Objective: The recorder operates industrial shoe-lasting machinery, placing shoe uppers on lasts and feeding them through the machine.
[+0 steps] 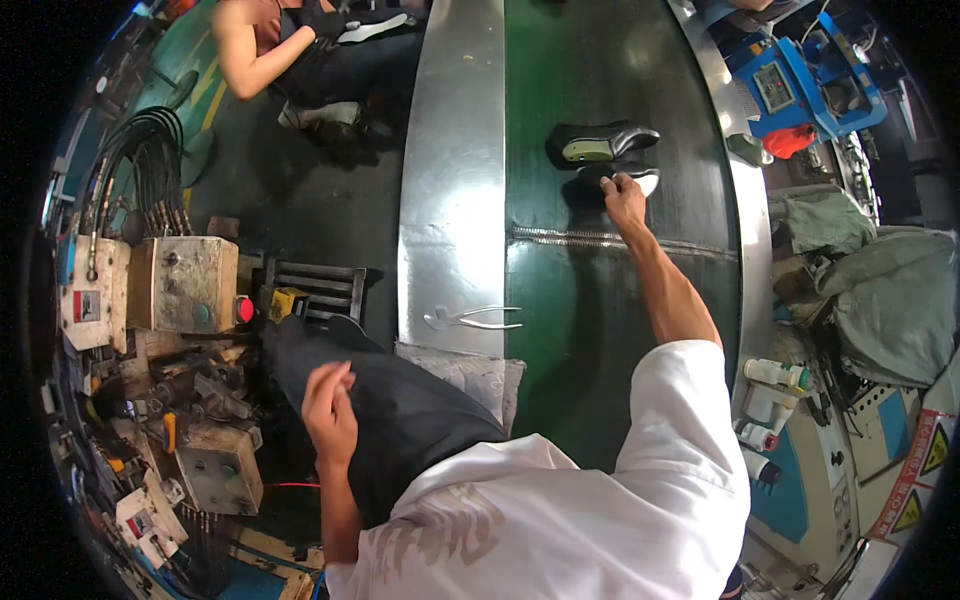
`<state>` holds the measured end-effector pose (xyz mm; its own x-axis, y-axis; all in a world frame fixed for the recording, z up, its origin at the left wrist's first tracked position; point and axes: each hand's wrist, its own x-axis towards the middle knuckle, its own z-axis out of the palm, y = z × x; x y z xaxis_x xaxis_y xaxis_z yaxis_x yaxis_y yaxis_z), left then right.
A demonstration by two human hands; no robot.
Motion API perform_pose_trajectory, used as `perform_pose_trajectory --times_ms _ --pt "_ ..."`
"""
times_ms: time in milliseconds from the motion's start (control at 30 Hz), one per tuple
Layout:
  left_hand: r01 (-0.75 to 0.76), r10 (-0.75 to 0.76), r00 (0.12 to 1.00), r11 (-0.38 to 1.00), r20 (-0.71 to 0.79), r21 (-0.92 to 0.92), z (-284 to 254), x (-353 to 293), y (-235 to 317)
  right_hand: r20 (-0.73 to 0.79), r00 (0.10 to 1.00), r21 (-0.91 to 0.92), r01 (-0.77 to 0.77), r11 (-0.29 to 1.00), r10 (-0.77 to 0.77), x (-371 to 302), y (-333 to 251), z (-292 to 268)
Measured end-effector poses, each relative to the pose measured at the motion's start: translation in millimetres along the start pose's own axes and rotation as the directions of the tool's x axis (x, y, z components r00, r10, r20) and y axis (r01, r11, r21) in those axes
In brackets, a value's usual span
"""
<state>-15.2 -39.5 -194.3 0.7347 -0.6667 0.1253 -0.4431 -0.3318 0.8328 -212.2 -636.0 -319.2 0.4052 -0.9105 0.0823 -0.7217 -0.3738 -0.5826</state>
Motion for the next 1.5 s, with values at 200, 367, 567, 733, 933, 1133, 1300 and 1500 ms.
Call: perform_pose_trajectory --times_ms 200,367,567,733,933,1133,1300,1500 --pt "-0.058 0.097 0.991 0.929 0.09 -0.367 69.9 81.4 10.4 0.333 0.941 0.462 -0.112 0.88 -0.055 -66.2 -115.0 -85.5" --pt "-0.132 0.202 0.972 0.893 0.121 -0.431 64.2 101.2 42.4 0.614 0.754 0.661 -0.331 0.674 -0.233 -180.9 -275.0 -104.7" --pt "0.004 -0.11 0.993 0.293 -0.029 -0.956 -17.7 23.2 -14.9 0.691 0.379 0.693 -0.587 0.418 -0.616 -283.0 -419.0 -59.3" --pt "-0.108 -0.486 0.87 -0.018 -0.086 -0.994 -23.9 -73.2 -64.0 0.425 0.323 0.762 0.377 0.527 -0.846 -344.0 -401.6 -1.4" --pt "-0.148 -0.502 0.852 0.043 -0.15 -0.988 -53.3 -105.7 -88.3 0.901 -0.116 0.31 -0.504 0.806 -0.419 -416.3 -368.4 34.2" --pt "0.146 -0.219 0.705 0.976 -0.674 -0.165 -117.8 -90.0 -61.6 0.845 0.087 0.533 -0.061 0.844 -0.528 -417.6 -340.2 64.8" --pt "0.149 -0.01 0.704 0.98 -0.71 0.134 -126.5 -104.9 -42.5 0.825 0.108 0.516 0.257 0.817 -0.555 -403.2 -357.5 50.2" --pt "-0.306 -0.005 0.891 0.733 -0.454 -0.607 -134.9 -145.2 13.0 0.645 0.177 0.686 0.295 0.665 -0.743 -409.7 -354.5 85.7"
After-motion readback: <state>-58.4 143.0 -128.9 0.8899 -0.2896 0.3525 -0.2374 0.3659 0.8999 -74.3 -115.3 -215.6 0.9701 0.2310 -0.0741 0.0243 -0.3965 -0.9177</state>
